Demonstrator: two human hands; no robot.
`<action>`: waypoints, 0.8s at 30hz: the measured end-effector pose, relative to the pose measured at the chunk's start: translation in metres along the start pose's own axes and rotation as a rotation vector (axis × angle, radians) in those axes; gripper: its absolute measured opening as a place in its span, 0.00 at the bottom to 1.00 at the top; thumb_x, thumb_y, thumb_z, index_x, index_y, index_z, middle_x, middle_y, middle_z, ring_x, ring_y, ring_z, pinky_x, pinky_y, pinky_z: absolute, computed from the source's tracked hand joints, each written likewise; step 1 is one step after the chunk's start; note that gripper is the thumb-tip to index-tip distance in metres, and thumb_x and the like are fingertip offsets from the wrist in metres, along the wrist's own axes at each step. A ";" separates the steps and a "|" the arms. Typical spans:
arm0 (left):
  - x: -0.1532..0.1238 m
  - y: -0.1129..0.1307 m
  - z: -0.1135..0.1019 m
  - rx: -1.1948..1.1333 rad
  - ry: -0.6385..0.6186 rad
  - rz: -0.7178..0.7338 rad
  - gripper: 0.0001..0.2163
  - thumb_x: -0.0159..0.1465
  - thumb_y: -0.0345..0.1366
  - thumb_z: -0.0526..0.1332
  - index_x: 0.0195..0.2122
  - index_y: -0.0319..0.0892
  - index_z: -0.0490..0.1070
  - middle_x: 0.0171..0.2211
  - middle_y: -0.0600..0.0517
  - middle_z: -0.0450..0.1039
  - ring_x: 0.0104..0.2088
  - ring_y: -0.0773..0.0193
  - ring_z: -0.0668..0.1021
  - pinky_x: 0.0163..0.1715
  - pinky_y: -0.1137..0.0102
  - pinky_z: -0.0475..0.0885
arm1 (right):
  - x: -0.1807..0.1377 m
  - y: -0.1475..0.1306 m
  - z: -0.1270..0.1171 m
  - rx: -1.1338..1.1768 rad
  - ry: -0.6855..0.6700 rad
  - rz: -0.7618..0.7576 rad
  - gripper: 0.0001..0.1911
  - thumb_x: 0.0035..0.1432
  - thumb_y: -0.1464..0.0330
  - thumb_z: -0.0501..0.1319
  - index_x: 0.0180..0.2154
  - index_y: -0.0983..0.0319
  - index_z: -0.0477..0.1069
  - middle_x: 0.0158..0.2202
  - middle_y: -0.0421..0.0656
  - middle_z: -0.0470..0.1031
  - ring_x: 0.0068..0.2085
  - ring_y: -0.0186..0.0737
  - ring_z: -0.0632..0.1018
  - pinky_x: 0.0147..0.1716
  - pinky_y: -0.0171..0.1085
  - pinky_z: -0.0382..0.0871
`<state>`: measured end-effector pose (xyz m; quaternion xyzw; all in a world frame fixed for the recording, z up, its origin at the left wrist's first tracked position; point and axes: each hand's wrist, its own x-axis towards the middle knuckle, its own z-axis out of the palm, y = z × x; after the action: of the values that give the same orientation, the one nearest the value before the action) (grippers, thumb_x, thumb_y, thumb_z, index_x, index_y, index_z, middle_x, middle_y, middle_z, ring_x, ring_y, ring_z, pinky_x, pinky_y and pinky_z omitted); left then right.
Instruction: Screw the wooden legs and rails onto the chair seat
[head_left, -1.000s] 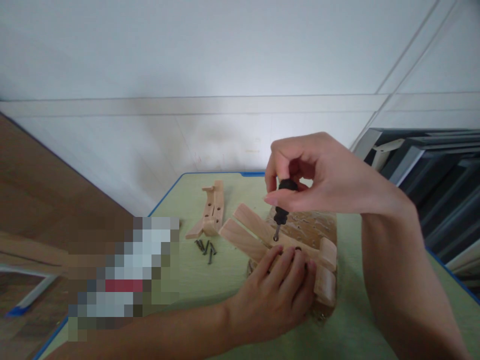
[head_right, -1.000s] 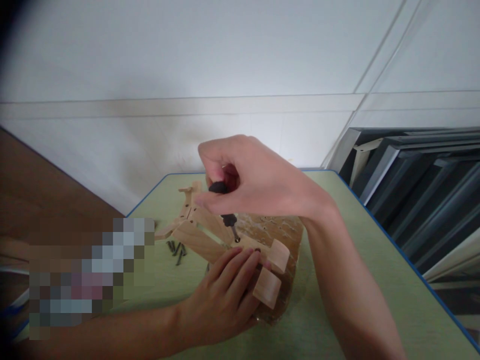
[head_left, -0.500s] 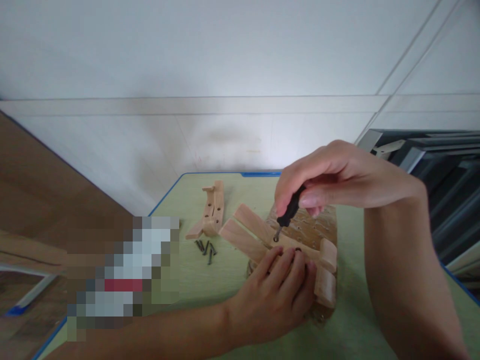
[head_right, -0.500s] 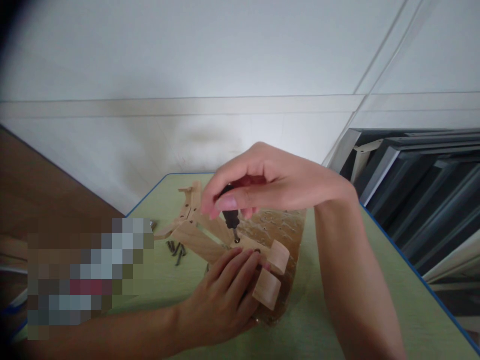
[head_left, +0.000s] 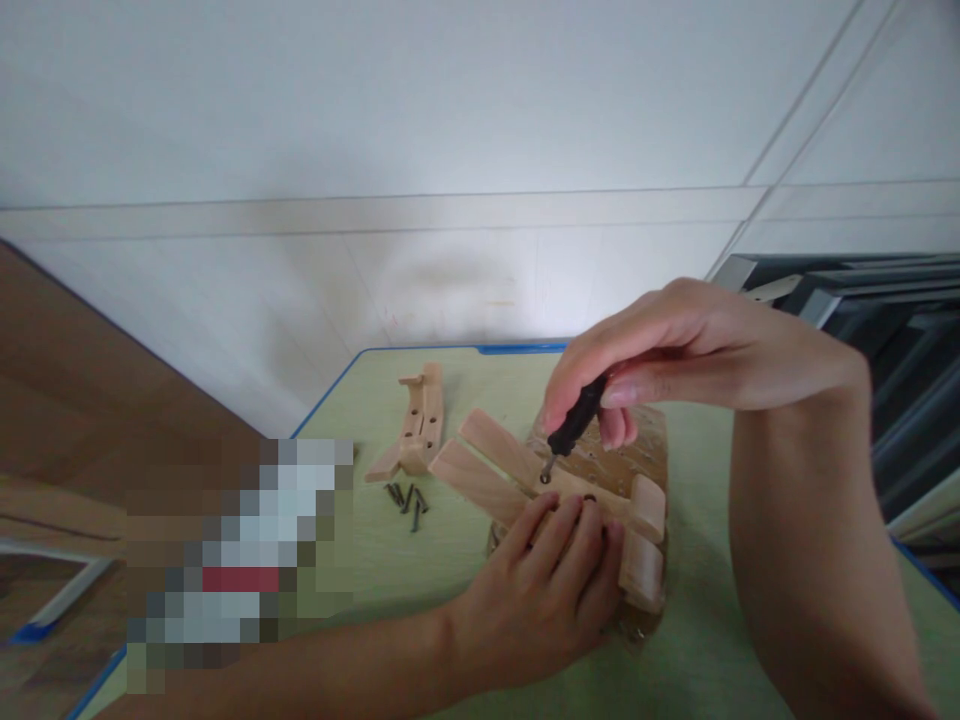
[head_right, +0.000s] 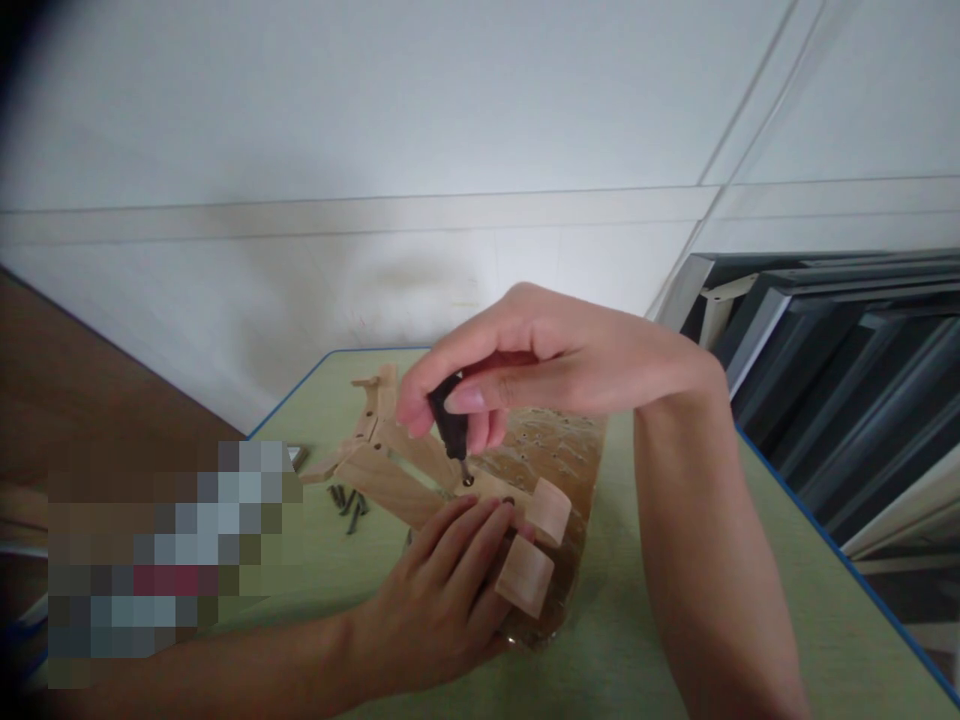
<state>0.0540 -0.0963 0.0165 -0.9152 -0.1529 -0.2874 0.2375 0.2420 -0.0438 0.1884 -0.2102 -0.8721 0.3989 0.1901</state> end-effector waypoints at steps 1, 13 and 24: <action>0.000 0.000 0.000 -0.001 0.005 0.002 0.19 0.60 0.44 0.54 0.47 0.36 0.67 0.47 0.41 0.69 0.48 0.51 0.72 0.50 0.56 0.65 | 0.001 0.000 0.001 -0.015 0.022 -0.007 0.12 0.61 0.72 0.53 0.43 0.69 0.71 0.38 0.45 0.76 0.29 0.25 0.75 0.30 0.24 0.69; 0.001 0.000 -0.001 0.010 -0.020 0.002 0.20 0.61 0.46 0.52 0.47 0.37 0.66 0.48 0.40 0.68 0.49 0.52 0.72 0.50 0.56 0.65 | 0.008 -0.003 0.007 -0.053 0.173 0.079 0.10 0.55 0.70 0.60 0.40 0.65 0.74 0.36 0.41 0.78 0.30 0.28 0.77 0.30 0.25 0.73; 0.002 -0.001 -0.001 0.001 -0.008 -0.003 0.19 0.59 0.45 0.54 0.46 0.37 0.68 0.47 0.41 0.69 0.48 0.51 0.72 0.50 0.56 0.65 | 0.014 -0.003 0.007 -0.188 0.190 0.021 0.07 0.48 0.66 0.64 0.31 0.61 0.75 0.29 0.41 0.78 0.28 0.30 0.75 0.28 0.29 0.69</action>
<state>0.0543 -0.0959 0.0188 -0.9160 -0.1551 -0.2842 0.2368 0.2260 -0.0429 0.1890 -0.2731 -0.8815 0.2957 0.2469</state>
